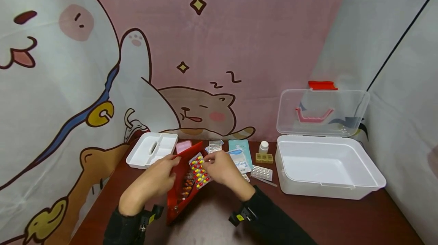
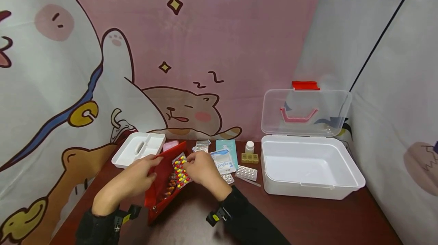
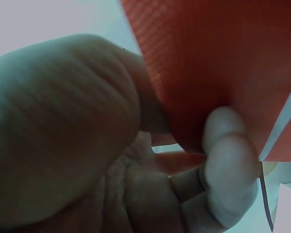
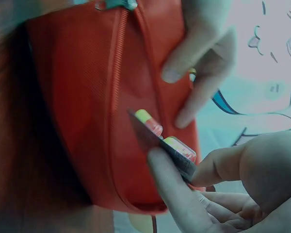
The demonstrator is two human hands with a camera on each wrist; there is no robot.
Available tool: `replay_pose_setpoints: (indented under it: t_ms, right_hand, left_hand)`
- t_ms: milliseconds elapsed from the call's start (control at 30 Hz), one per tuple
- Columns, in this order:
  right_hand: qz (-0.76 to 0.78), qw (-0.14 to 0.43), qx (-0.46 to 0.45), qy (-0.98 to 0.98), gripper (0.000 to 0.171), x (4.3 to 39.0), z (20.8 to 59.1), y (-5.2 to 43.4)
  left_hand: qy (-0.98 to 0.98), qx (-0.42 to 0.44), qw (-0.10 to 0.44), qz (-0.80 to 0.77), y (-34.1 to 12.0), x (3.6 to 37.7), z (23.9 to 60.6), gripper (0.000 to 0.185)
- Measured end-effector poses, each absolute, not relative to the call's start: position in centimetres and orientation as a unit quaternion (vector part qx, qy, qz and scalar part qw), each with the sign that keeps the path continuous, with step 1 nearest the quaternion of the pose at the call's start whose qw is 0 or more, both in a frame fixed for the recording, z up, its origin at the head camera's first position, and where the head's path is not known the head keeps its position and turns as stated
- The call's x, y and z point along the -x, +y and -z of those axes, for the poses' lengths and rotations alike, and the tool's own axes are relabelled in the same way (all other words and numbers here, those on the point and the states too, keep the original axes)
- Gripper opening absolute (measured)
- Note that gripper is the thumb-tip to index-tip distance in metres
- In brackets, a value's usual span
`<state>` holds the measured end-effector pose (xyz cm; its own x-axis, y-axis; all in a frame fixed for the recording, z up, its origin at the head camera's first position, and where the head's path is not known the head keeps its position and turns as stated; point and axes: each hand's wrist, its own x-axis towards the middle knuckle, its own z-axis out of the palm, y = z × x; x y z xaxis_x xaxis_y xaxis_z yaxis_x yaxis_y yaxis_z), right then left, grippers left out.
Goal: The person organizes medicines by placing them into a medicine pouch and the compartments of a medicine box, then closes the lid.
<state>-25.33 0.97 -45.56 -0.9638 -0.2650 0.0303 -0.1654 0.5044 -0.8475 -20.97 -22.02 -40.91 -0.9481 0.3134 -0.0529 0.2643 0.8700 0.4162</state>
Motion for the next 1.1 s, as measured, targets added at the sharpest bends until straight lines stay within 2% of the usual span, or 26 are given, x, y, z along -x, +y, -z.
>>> replay_pose_setpoints:
  t_ms: [167, 400, 533, 733, 833, 1100]
  right_hand:
    - [0.46, 0.039, 0.123, 0.878, 0.022, 25.0, 46.4, -1.0]
    - [0.425, 0.04, 0.122, 0.896, 0.032, 24.9, 47.5, -3.2]
    - [0.405, 0.029, 0.122, 0.906, 0.024, 24.9, 47.9, -3.6]
    - [0.417, 0.05, 0.135, 0.897, 0.01, 24.7, 47.9, -3.5]
    - [0.398, 0.028, 0.132, 0.908, 0.004, 24.8, 47.8, -3.4]
    - [0.391, 0.022, 0.13, 0.911, 0.016, 24.5, 47.9, -4.2]
  left_hand:
    - [0.964, -0.146, 0.065, -0.212, -22.1, 21.0, 40.8, 0.057]
    - [0.964, -0.154, 0.054, -0.212, -22.2, 20.9, 41.0, 0.058]
    - [0.964, -0.158, 0.05, -0.208, -22.2, 20.9, 41.1, 0.057]
    - [0.963, -0.172, 0.031, -0.203, -22.2, 20.9, 41.1, 0.055]
    - [0.963, -0.172, 0.035, -0.205, -22.1, 21.0, 41.1, 0.055]
    - [0.964, -0.161, 0.043, -0.208, -22.1, 20.9, 41.1, 0.057]
